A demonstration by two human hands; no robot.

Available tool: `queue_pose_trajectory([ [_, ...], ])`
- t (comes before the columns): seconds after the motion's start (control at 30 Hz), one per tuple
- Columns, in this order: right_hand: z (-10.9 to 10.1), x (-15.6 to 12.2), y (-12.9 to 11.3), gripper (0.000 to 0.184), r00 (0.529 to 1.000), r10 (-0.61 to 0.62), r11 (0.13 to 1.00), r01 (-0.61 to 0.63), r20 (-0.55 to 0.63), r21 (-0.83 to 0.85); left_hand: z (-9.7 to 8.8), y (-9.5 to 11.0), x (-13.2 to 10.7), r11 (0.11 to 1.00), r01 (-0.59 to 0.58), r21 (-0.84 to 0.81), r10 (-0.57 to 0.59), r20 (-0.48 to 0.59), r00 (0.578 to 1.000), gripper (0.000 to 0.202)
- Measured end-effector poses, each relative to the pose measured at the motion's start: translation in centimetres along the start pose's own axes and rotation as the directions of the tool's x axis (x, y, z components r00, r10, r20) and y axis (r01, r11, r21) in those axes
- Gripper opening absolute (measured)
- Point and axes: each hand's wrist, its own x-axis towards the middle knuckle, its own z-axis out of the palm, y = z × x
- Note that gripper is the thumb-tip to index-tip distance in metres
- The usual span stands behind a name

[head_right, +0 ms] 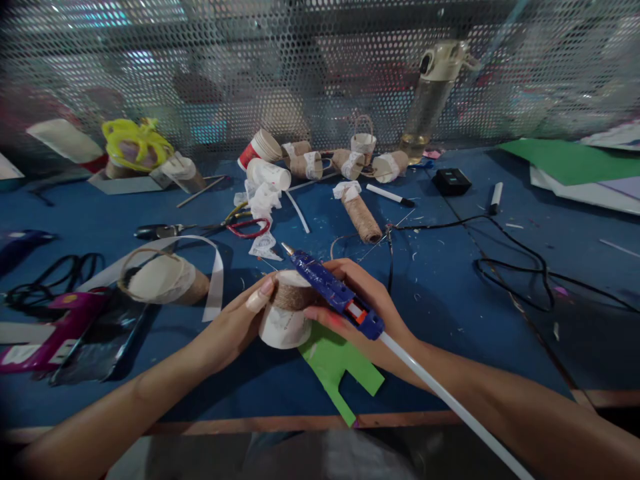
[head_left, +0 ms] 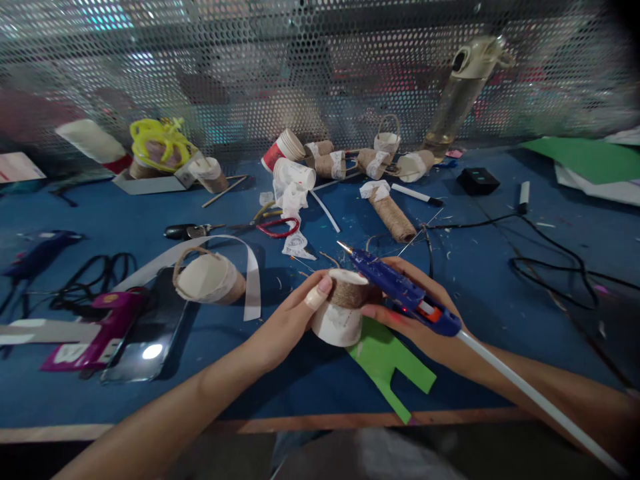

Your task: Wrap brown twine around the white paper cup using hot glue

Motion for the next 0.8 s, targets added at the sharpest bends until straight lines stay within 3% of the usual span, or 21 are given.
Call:
queue_pose_trajectory([
  [0.13, -0.1, 0.1, 0.3, 0.045, 0.999, -0.026, 1.000, 0.025, -0.032, -0.013, 0.2, 0.4, 0.0, 0.999, -0.002, 0.049, 0.001, 0.016, 1.000, 0.038],
  [0.37, -0.2, 0.0, 0.0, 0.048, 0.999, 0.000, 1.000, 0.000, -0.043, -0.006, 0.1, 0.9, -0.1, 1.000, -0.003, -0.013, 0.003, -0.011, 1.000, 0.041],
  [0.53, -0.5, 0.4, -0.2, 0.032, 0.999, -0.040, 0.999, 0.041, -0.020, 0.026, 0.1, 2.0, -0.4, 0.974, -0.121, -0.190, 0.125, 0.013, 0.992, 0.044],
  [0.67, -0.7, 0.9, -0.4, 0.035, 0.997, -0.039, 0.999, 0.041, -0.070, 0.029, 0.4, 2.7, -0.9, 0.958, -0.117, -0.260, 0.139, 0.065, 0.988, 0.049],
  [0.8, -0.9, 1.1, -0.1, 0.020, 0.990, -0.050, 0.998, 0.053, -0.133, 0.026, 0.2, 2.5, -0.9, 0.952, -0.133, -0.275, 0.158, 0.070, 0.985, 0.049],
])
